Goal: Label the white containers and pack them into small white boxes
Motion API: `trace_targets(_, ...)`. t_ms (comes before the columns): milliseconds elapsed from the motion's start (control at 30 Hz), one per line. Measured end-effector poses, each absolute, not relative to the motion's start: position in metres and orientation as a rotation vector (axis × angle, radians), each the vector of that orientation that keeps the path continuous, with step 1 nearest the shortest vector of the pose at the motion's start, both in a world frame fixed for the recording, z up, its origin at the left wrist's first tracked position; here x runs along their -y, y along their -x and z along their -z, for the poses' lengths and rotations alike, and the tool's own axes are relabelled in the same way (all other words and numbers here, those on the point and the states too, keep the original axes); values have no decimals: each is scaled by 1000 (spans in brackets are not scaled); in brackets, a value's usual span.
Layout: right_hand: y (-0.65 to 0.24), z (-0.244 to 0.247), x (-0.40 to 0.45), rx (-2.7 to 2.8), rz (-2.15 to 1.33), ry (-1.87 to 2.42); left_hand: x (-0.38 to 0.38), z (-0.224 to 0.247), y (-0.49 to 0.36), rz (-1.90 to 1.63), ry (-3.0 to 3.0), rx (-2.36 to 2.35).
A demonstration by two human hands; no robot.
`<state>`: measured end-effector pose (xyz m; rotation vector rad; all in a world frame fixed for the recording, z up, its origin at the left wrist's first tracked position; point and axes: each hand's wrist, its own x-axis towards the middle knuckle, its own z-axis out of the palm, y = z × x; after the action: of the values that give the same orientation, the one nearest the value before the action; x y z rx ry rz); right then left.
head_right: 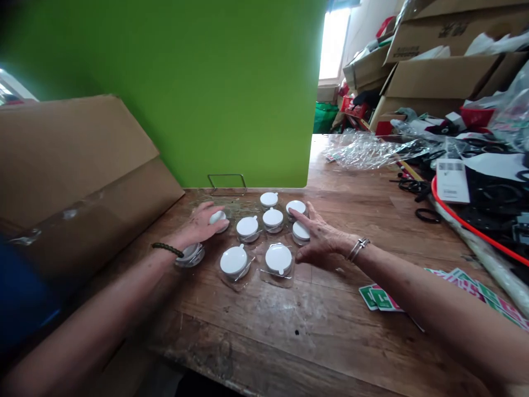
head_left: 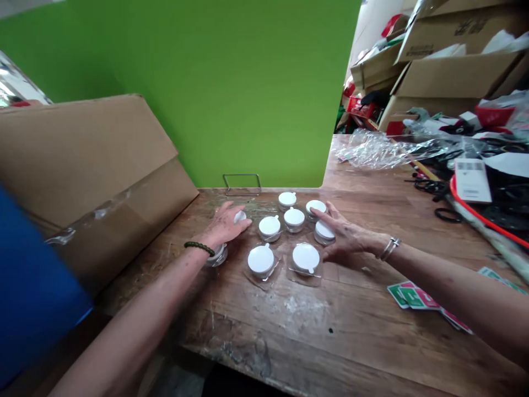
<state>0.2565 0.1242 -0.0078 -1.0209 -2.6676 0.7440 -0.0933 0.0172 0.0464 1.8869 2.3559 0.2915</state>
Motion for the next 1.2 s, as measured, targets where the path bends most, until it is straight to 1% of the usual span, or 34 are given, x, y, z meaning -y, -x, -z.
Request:
trace_targets(100, -238, 15, -140, 2662, -751, 897, 13, -57, 100, -402, -1917, -2411)
trace_targets(233, -219, 15, -155, 2684, -737, 764, 67, -57, 105, -704, -1973, -2577)
trace_targets(333, -218, 4, -151, 2735, -626, 716, 91, -40, 112, -933, -1730, -2786)
trace_targets(400, -226, -7, -140, 2740, -528, 701, 97, -24, 116, -1088, -1459, -2775)
trace_targets(500, -251, -19, -118, 2725, -428, 691, 92, -2, 115, -1177, -1202, -2662)
trace_targets(700, -329, -16, -53, 2810, -333, 664, 62, 18, 88, -1228, -1082, -2656)
trace_targets(800, -358, -29, 2, 2782, -430, 705, 45, 18, 76, -1280, -1037, -2657)
trace_targets(900, -367, -48, 56, 2761, -598, 690, 29, 15, 66, -1338, -1001, -2632)
trace_targets(1000, -371, -44, 86, 2705, -671, 787, 17, 11, 60, -1374, -971, -2589)
trace_targets(1067, -379, -29, 92, 2596, -579, 964, 12, 9, 58, -1380, -936, -2582)
trace_targets(1200, -390, 4, 83, 2384, -208, 1260, 7, 10, 59, -1348, -857, -2642)
